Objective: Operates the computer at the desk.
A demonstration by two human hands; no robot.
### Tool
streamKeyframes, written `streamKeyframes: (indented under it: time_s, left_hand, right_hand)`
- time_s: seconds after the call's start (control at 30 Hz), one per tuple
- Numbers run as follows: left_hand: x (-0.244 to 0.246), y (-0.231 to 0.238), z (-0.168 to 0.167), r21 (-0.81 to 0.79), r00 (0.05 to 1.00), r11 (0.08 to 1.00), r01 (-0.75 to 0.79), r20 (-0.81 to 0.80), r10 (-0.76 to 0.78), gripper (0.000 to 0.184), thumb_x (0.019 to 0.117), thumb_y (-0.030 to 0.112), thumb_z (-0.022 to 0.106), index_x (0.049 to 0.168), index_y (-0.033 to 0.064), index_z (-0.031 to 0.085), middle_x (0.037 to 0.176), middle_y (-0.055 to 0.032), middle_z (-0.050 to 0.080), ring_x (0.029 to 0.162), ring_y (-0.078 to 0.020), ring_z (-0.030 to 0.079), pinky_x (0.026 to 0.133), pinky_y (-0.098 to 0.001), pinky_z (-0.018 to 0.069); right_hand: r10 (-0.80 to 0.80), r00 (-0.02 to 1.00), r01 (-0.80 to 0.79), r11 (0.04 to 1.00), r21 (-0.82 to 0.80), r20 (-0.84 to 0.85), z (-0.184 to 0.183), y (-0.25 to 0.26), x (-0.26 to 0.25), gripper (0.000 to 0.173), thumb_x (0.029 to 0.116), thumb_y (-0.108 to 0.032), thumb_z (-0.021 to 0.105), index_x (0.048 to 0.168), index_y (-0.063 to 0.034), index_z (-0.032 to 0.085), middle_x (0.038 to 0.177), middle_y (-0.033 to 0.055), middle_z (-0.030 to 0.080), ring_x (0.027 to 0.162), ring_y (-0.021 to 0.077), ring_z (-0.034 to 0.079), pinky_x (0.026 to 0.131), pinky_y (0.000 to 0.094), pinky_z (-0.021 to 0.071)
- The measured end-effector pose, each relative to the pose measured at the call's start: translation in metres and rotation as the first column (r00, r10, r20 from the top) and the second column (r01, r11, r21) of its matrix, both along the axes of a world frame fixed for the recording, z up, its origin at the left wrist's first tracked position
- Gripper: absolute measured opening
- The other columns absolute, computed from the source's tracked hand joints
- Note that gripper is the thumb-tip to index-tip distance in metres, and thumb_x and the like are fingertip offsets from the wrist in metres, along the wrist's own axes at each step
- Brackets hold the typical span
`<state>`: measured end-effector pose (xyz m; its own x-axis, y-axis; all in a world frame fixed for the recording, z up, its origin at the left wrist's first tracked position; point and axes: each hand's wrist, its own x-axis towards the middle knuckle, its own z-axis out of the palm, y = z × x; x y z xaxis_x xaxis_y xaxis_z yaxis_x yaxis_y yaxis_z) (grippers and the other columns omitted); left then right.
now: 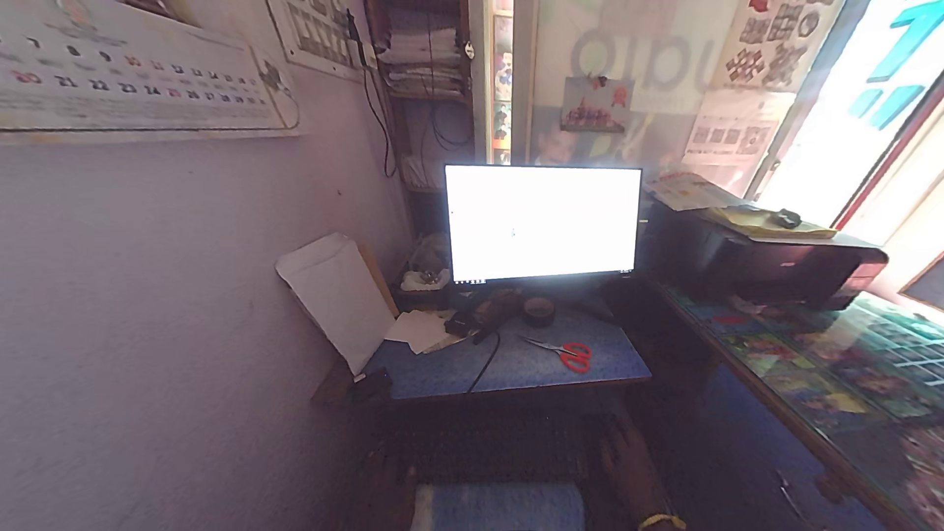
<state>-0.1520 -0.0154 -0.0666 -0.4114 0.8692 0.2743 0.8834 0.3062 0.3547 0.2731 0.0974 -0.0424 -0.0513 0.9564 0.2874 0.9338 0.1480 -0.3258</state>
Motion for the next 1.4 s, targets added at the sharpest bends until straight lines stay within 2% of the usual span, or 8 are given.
streamKeyframes:
  time_s: [0.3,0.47,0.57,0.73,0.83,1.03,1.27,1.4]
  left_hand:
    - [0.000,-0.001,-0.001,0.009,1.000,1.000,-0.004,-0.007,0.004,0.065,0.1069,0.047,0.037,0.148,-0.0020,0.048,0.163,-0.0263,0.031,0.152,-0.0418,0.030,0.124,-0.0534,0.0261]
    - [0.001,-0.001,0.000,0.007,1.000,1.000,0.003,-0.009,-0.003,0.066,0.1067,0.047,0.037,0.148,-0.0024,0.048,0.162,-0.0267,0.033,0.151,-0.0422,0.031,0.124,-0.0535,0.0265]
    - [0.001,-0.002,-0.002,0.028,1.000,1.000,0.001,-0.007,-0.001,0.065,0.1064,0.047,0.037,0.146,-0.0022,0.050,0.161,-0.0269,0.034,0.151,-0.0424,0.031,0.123,-0.0532,0.0272]
    - [0.005,-0.003,0.006,0.002,0.999,1.000,-0.027,0.037,0.027,0.061,0.1070,0.044,0.039,0.145,-0.0019,0.052,0.162,-0.0255,0.033,0.150,-0.0419,0.033,0.122,-0.0536,0.0296]
    - [0.010,-0.006,0.014,-0.007,0.995,0.998,-0.068,0.076,0.068,0.057,0.1073,0.041,0.040,0.143,-0.0017,0.054,0.160,-0.0249,0.037,0.147,-0.0420,0.039,0.120,-0.0544,0.0333]
    - [0.006,-0.002,0.008,0.008,0.994,0.996,-0.088,0.058,0.087,0.057,0.1062,0.042,0.041,0.140,-0.0013,0.057,0.159,-0.0237,0.039,0.144,-0.0410,0.044,0.117,-0.0557,0.0370]
    - [0.007,-0.002,0.009,0.024,0.995,0.995,-0.092,0.036,0.091,0.058,0.1064,0.044,0.040,0.140,-0.0008,0.057,0.160,-0.0222,0.039,0.143,-0.0405,0.045,0.115,-0.0552,0.0388]
    - [0.006,-0.003,0.007,0.039,0.996,0.996,-0.082,0.039,0.080,0.058,0.1064,0.043,0.040,0.142,0.0003,0.056,0.161,-0.0217,0.038,0.143,-0.0418,0.045,0.115,-0.0568,0.0384]
  right_hand:
    - [-0.006,0.999,0.006,1.000,0.012,0.042,0.005,-0.002,0.000,0.052,0.0990,-0.041,0.058,0.143,-0.0130,0.061,0.153,0.0166,0.051,0.143,0.0370,0.047,0.117,0.0526,0.0389]
    - [0.000,0.994,-0.007,0.998,0.064,0.109,0.008,-0.006,0.002,0.075,0.0890,-0.068,0.058,0.148,-0.0206,0.057,0.156,0.0147,0.049,0.148,0.0401,0.039,0.121,0.0624,0.0271]
    - [0.018,0.984,0.003,0.994,-0.114,0.179,0.026,-0.010,-0.004,0.078,0.0903,-0.070,0.055,0.156,-0.0297,0.045,0.163,0.0112,0.039,0.153,0.0328,0.031,0.125,0.0592,0.0169]
    - [0.076,0.994,-0.085,0.990,0.115,0.077,0.011,-0.011,0.004,0.071,0.0901,-0.064,0.059,0.145,-0.0198,0.060,0.154,0.0132,0.051,0.144,0.0379,0.045,0.118,0.0645,0.0289]
    - [0.325,0.945,-0.319,0.907,0.276,0.023,0.009,-0.020,0.010,0.064,0.0867,-0.060,0.064,0.134,-0.0165,0.069,0.148,0.0184,0.056,0.138,0.0405,0.051,0.113,0.0591,0.0407]
    - [0.501,0.862,-0.507,0.851,0.135,0.078,0.001,-0.016,0.007,0.052,0.0989,-0.062,0.050,0.108,-0.0216,0.080,0.142,0.0031,0.064,0.139,0.0246,0.052,0.120,0.0520,0.0347]
    - [0.552,0.833,-0.547,0.819,0.173,0.019,0.001,-0.017,0.009,0.047,0.0978,-0.059,0.055,0.110,-0.0212,0.081,0.141,0.0034,0.064,0.138,0.0237,0.053,0.118,0.0517,0.0372]
    - [0.562,0.827,-0.540,0.805,0.246,-0.021,0.003,-0.020,0.009,0.050,0.1014,-0.055,0.046,0.109,-0.0191,0.079,0.139,0.0066,0.065,0.135,0.0267,0.055,0.114,0.0527,0.0403]
